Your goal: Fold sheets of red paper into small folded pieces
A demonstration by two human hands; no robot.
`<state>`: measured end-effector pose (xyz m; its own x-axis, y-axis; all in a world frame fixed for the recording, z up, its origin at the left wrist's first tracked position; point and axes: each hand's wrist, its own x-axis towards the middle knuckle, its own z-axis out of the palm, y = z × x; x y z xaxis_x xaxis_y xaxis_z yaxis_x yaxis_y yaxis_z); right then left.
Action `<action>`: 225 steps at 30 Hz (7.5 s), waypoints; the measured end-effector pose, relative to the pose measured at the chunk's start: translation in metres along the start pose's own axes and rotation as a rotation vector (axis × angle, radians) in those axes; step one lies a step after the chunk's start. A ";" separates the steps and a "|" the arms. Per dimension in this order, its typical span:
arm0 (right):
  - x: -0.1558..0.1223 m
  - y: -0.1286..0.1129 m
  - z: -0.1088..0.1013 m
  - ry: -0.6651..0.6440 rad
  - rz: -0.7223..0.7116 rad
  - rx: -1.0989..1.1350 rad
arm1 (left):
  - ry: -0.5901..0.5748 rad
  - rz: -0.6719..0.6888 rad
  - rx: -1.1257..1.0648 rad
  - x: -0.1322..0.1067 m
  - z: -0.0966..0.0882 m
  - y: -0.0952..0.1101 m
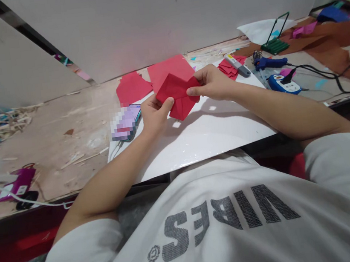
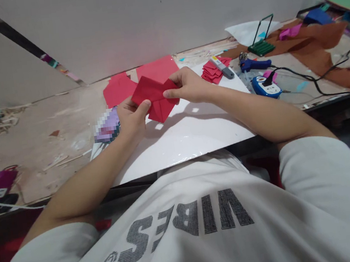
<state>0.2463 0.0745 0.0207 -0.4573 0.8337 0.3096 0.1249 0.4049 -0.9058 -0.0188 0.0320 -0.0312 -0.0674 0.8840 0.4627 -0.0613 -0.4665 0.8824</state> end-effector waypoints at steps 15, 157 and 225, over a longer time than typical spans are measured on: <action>0.000 0.020 0.018 0.033 -0.080 -0.007 | 0.057 0.014 0.040 0.002 0.005 0.008; 0.008 0.015 -0.005 0.026 -0.081 -0.210 | -0.255 0.260 0.358 0.008 -0.018 0.000; -0.004 0.005 0.021 0.149 -0.110 0.083 | 0.100 0.277 0.174 0.000 -0.001 -0.009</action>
<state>0.2307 0.0651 0.0093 -0.3281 0.8348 0.4420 0.0056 0.4697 -0.8828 -0.0196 0.0365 -0.0388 -0.1557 0.7132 0.6834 0.1432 -0.6683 0.7300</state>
